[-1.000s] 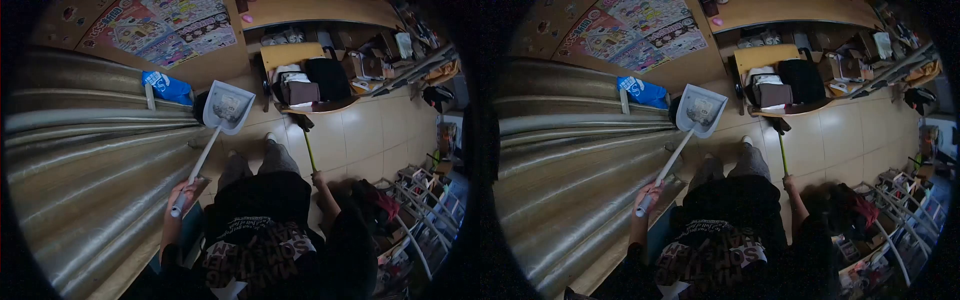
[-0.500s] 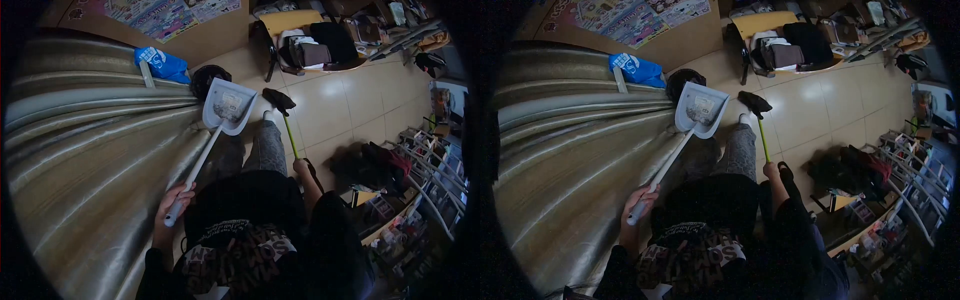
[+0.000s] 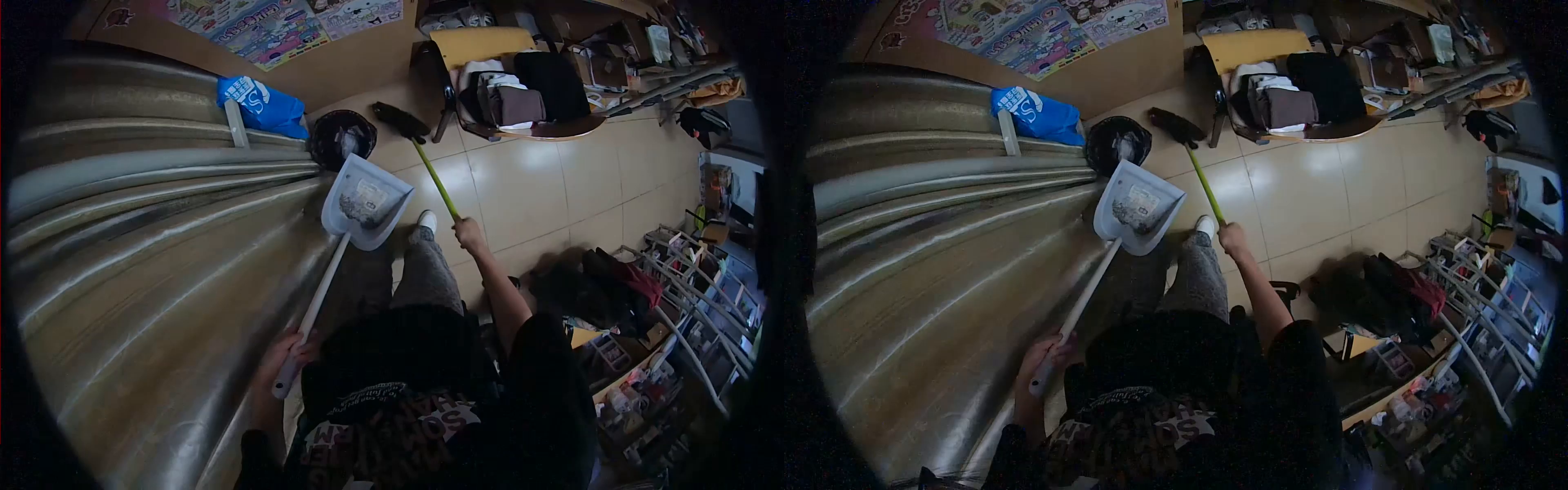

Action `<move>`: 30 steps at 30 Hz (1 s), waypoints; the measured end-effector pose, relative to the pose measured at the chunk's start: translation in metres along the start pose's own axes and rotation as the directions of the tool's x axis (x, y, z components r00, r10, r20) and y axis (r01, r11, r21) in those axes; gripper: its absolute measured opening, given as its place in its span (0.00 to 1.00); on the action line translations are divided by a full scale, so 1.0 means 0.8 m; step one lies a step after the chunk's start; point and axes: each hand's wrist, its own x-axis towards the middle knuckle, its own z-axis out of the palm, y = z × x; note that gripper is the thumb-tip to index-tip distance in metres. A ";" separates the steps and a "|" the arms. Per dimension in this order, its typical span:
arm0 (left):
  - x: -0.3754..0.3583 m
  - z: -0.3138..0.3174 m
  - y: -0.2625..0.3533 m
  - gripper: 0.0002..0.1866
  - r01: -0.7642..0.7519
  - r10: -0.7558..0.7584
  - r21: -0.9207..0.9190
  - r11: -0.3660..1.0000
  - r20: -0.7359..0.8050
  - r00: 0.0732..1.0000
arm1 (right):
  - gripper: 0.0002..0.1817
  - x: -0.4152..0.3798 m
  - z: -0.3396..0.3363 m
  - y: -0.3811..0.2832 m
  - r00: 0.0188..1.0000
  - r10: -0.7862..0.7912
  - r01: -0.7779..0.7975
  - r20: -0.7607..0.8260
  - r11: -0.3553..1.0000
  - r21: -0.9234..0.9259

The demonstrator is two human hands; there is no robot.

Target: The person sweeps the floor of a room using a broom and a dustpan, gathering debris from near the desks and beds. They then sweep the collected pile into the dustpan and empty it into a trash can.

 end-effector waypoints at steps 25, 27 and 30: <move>0.013 -0.048 -0.012 0.16 0.002 0.003 0.271 0.963 -0.019 1.000 | 0.12 -0.113 -0.091 0.156 0.994 -0.089 0.106 0.059 0.755 -0.647; 0.002 -0.020 -0.007 0.18 -0.010 0.016 0.246 0.969 -0.021 1.000 | 0.12 -0.128 -0.102 0.147 0.991 -0.117 0.134 0.070 0.759 -0.637; -0.003 0.000 -0.001 0.20 -0.036 0.043 0.254 0.967 -0.025 0.999 | 0.12 -0.125 -0.099 0.122 0.972 -0.214 0.224 0.099 0.702 -0.676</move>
